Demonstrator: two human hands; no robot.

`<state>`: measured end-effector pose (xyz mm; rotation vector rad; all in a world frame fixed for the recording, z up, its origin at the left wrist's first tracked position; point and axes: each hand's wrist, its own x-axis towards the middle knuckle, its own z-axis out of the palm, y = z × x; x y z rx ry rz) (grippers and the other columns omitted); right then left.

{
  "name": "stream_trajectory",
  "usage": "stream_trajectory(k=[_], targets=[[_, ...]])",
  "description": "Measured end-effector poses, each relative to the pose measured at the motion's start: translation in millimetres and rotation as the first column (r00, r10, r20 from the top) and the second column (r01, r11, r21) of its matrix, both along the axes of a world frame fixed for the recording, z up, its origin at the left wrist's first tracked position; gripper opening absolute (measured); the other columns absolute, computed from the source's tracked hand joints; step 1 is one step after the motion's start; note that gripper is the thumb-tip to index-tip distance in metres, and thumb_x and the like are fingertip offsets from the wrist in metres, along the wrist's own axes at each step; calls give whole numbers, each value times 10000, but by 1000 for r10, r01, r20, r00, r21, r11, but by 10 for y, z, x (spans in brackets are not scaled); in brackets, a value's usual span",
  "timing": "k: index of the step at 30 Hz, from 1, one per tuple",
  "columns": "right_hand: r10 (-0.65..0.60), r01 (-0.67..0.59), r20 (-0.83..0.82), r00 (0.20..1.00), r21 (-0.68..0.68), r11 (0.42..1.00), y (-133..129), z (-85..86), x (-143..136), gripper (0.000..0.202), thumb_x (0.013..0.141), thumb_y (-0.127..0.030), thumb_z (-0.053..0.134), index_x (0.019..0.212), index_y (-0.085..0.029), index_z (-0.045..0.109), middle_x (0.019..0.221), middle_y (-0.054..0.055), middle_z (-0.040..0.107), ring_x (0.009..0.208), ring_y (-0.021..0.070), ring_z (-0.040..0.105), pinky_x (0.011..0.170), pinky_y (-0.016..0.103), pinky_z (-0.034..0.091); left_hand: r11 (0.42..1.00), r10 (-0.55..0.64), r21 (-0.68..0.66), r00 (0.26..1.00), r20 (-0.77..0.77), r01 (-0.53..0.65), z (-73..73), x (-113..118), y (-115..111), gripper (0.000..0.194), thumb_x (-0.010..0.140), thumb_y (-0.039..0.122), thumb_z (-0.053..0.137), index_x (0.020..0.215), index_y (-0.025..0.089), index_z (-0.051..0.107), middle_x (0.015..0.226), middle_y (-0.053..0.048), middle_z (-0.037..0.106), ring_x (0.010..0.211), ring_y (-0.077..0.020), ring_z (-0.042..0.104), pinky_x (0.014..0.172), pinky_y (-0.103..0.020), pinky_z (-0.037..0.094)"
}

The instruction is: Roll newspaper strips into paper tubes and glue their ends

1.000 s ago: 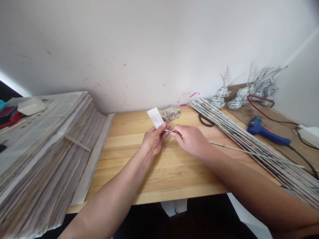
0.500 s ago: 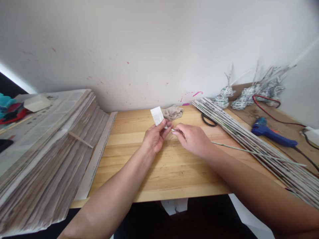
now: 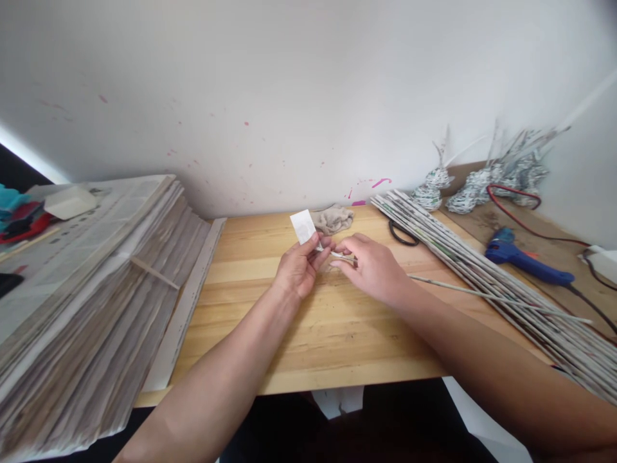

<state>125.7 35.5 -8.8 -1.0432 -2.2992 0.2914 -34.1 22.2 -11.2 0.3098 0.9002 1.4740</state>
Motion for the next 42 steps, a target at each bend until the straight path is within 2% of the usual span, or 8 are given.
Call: stream_trajectory(k=[9, 11, 15, 22, 27, 32, 38, 42], targets=[[-37, 45, 146, 989, -52, 998, -24, 54, -6, 273, 998, -264, 427, 812, -175, 606, 787, 67, 681, 707, 181, 598, 662, 294, 366, 1000, -5, 2, 1000, 13, 5, -15, -23, 20, 43, 836, 133, 688, 844, 90, 689, 804, -88, 730, 761, -157, 734, 727, -222, 609], [-28, 38, 121, 992, -81, 996, -22, 39, -7, 221, 988, -265, 449, 859, -178, 606, 825, 68, 706, 722, 184, 616, 663, 291, 373, 1000, -6, 3, 1000, 12, 6, -19, -20, 18, 47, 840, 140, 686, 840, 93, 687, 800, -86, 729, 757, -154, 732, 731, -222, 609], [-54, 55, 22, 998, -41, 998, -15, 9, -8, 109, 881, -285, 643, 901, -188, 597, 895, 57, 716, 741, 176, 620, 659, 274, 378, 1000, -6, -9, 1000, 5, 6, -7, -15, 11, 56, 857, 134, 666, 834, 89, 689, 783, -84, 725, 725, -145, 728, 704, -212, 608], [-29, 36, 121, 992, -55, 998, -19, 46, -7, 268, 985, -269, 455, 772, -182, 592, 710, 37, 648, 613, 153, 529, 604, 281, 312, 1000, 1, -2, 1000, 12, -1, -8, -25, 28, 63, 858, 130, 662, 820, 86, 689, 790, -89, 728, 741, -155, 733, 710, -218, 612], [-18, 18, 13, 1000, -45, 999, -7, 15, -2, 103, 912, -281, 601, 890, -181, 607, 853, 46, 690, 717, 158, 586, 654, 263, 359, 1000, -8, -6, 1000, 10, 8, -10, -22, 25, 86, 877, 122, 636, 825, 80, 690, 785, -93, 723, 737, -152, 729, 706, -212, 610], [-18, 21, 48, 999, -51, 998, 6, 11, -2, 280, 992, -285, 450, 755, -183, 559, 716, 33, 634, 628, 147, 539, 624, 269, 330, 1000, 3, -3, 1000, 27, -3, 7, -19, 27, 101, 878, 82, 618, 814, 72, 695, 777, -81, 704, 717, -128, 706, 658, -183, 603], [-43, 46, 40, 998, -77, 996, -13, 26, 5, 179, 910, -345, 599, 981, -181, 609, 723, 18, 650, 589, 141, 530, 598, 255, 312, 997, 80, 0, 996, 46, -80, 15, -15, 44, 113, 854, 26, 626, 778, 79, 691, 782, -32, 686, 607, -52, 621, 602, -135, 579], [-40, 46, 90, 995, -68, 997, -29, 54, 7, 219, 967, -334, 489, 834, -193, 590, 644, 1, 593, 526, 124, 454, 564, 265, 252, 996, 85, 18, 996, 41, -85, 12, -17, 46, 85, 836, 20, 651, 785, 81, 683, 731, -18, 673, 614, -64, 639, 607, -142, 582]])
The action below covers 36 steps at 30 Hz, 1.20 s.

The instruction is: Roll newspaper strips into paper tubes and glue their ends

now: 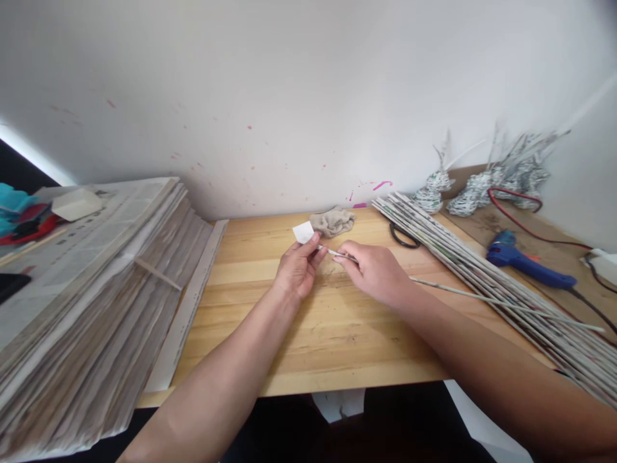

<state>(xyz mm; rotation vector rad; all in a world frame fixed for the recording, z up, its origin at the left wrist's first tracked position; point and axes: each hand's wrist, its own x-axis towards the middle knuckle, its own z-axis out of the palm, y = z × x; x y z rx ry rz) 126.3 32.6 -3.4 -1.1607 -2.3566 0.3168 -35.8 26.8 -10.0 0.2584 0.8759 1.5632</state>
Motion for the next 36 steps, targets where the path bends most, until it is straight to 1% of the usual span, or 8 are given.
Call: stream_trajectory(k=[4, 8, 14, 20, 25, 28, 30, 36], targets=[[-5, 5, 29, 1000, -2, 1000, 0, 22, -3, 251, 979, -326, 458, 796, -191, 563, 617, -1, 558, 544, 131, 445, 567, 271, 233, 1000, -10, 20, 1000, -7, 10, 3, -4, -6, 78, 855, 44, 638, 798, 86, 672, 723, -30, 679, 647, -88, 672, 618, -152, 585], [31, -25, 96, 995, -68, 997, 6, 17, -3, 279, 996, -312, 416, 793, -183, 559, 628, 16, 575, 565, 141, 483, 578, 275, 244, 999, -30, 11, 1000, 5, 30, -6, -9, -4, 105, 861, 59, 636, 761, 83, 657, 698, -37, 677, 654, -95, 681, 658, -168, 596], [1, 3, 100, 995, -33, 999, -16, 12, -8, 233, 1002, -333, 411, 1021, -164, 571, 767, 61, 666, 647, 181, 568, 608, 276, 293, 1000, -23, 10, 1000, 15, 23, -6, -16, 3, 109, 863, 57, 634, 760, 84, 657, 696, -38, 681, 649, -86, 678, 687, -170, 597], [13, -2, 120, 993, -91, 996, 0, 23, 5, 284, 1010, -280, 363, 888, -180, 599, 736, 51, 667, 660, 178, 591, 623, 278, 314, 999, -46, 6, 999, -2, 46, -7, -13, -9, 84, 867, 63, 628, 797, 81, 672, 709, -46, 684, 679, -115, 702, 656, -171, 593], [-14, 14, 11, 1000, 17, 1000, 16, 13, 9, 188, 951, -341, 528, 910, -176, 607, 864, 68, 694, 713, 174, 592, 648, 277, 342, 999, -36, 10, 999, -4, 36, -17, -13, -2, 75, 867, 65, 629, 809, 80, 673, 726, -53, 689, 696, -124, 713, 683, -183, 597], [-18, 17, 10, 1000, 48, 999, 25, 13, 7, 235, 969, -324, 484, 810, -183, 586, 798, 60, 673, 691, 173, 576, 643, 282, 337, 999, -38, 3, 999, 2, 38, -5, -10, -3, 73, 870, 69, 628, 811, 82, 670, 727, -55, 690, 706, -128, 717, 662, -168, 591], [-24, 24, 33, 999, 18, 1000, 31, 14, 8, 294, 993, -318, 424, 780, -186, 579, 760, 61, 672, 680, 179, 581, 638, 287, 333, 999, -45, 10, 999, 4, 45, 1, -6, -7, 72, 872, 70, 627, 813, 82, 667, 725, -52, 689, 710, -128, 719, 661, -164, 591], [-17, 15, -25, 1000, -74, 997, 43, 4, 22, 278, 999, -301, 400, 849, -189, 605, 784, 56, 705, 686, 176, 610, 649, 274, 356, 997, -71, 42, 997, 18, 70, -22, -2, -15, 79, 881, 68, 615, 821, 85, 664, 761, -52, 699, 755, -138, 734, 697, -168, 598]])
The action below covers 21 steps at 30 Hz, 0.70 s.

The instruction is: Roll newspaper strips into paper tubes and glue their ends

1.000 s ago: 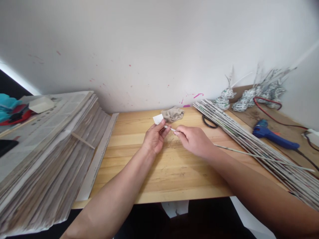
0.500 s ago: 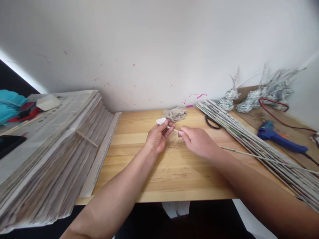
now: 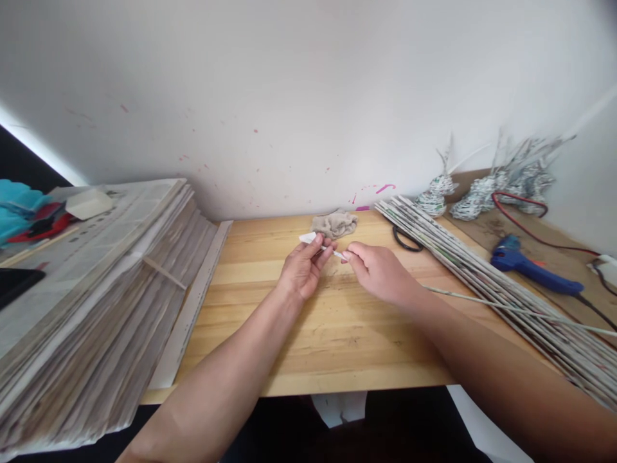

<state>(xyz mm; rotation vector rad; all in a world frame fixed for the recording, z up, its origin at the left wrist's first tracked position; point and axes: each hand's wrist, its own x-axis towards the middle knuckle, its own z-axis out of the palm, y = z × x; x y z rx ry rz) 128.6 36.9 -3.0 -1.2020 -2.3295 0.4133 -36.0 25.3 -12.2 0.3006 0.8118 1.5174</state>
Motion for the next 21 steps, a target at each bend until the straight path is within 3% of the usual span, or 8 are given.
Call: stream_trajectory(k=[6, 11, 21], targets=[[-22, 24, -36, 999, 57, 998, 4, -10, 9, 165, 936, -331, 536, 958, -184, 608, 761, 39, 678, 640, 167, 575, 621, 264, 340, 999, -14, 43, 1000, 12, 14, -16, -7, 8, 111, 874, 22, 592, 866, 87, 682, 843, -66, 715, 865, -150, 736, 848, -209, 590], [-33, 32, 37, 999, 41, 999, -4, 23, -4, 259, 980, -310, 445, 799, -187, 584, 656, 24, 619, 574, 151, 516, 596, 268, 308, 1000, -6, 22, 1000, -4, 6, -8, 3, 6, 107, 881, 27, 591, 863, 89, 677, 860, -67, 714, 862, -141, 736, 879, -216, 581], [23, -25, -35, 999, -66, 998, 12, 59, 21, 305, 999, -283, 401, 861, -175, 650, 727, 32, 684, 641, 148, 595, 652, 256, 365, 997, -50, 62, 999, 4, 50, 5, 2, -10, 167, 871, -20, 563, 898, 89, 687, 930, -80, 732, 924, -164, 738, 891, -222, 576]])
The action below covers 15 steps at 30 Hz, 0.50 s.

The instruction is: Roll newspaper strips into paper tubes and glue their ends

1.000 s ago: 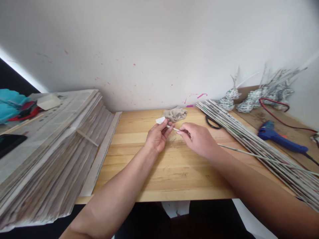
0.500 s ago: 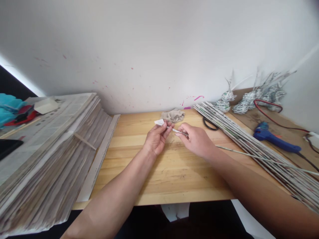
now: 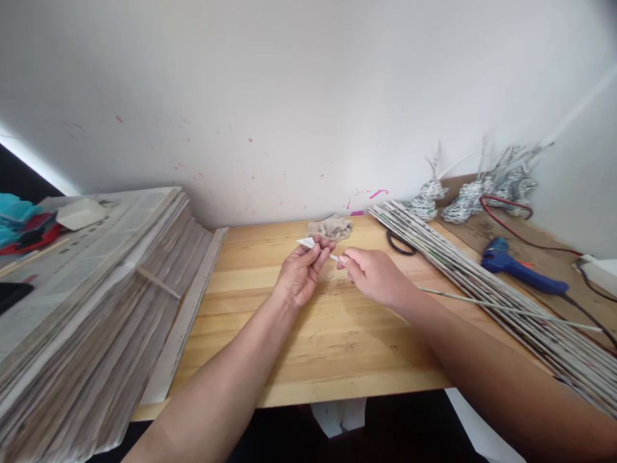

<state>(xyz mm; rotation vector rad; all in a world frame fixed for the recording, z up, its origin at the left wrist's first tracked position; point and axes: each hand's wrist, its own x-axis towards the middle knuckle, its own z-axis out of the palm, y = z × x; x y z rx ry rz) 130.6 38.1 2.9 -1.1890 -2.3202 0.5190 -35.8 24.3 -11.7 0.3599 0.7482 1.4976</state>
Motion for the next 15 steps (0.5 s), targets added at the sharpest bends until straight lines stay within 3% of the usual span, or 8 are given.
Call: stream_trajectory(k=[5, 9, 15], targets=[[-12, 9, 47, 999, 51, 999, -5, 17, 12, 309, 1004, -324, 407, 866, -178, 643, 685, 25, 662, 608, 148, 571, 612, 261, 329, 1000, 15, -20, 1000, 13, -14, -7, 2, 3, 130, 887, 24, 581, 892, 105, 682, 930, -74, 740, 891, -160, 743, 866, -239, 592], [-66, 46, 138, 988, 142, 989, -8, 41, 44, 288, 952, -430, 525, 863, -181, 640, 669, 32, 652, 604, 162, 551, 580, 272, 278, 997, 68, -36, 997, 25, -67, 0, -20, 28, 113, 885, 28, 590, 864, 103, 672, 875, -59, 735, 855, -149, 746, 815, -211, 602], [-134, 98, 237, 962, 157, 983, -52, 134, 95, 279, 926, -426, 579, 807, -183, 645, 692, 39, 668, 624, 162, 556, 572, 282, 250, 992, 114, -59, 993, 24, -113, -6, -64, 73, 100, 870, 22, 613, 865, 106, 668, 840, -49, 729, 810, -128, 744, 764, -177, 602]])
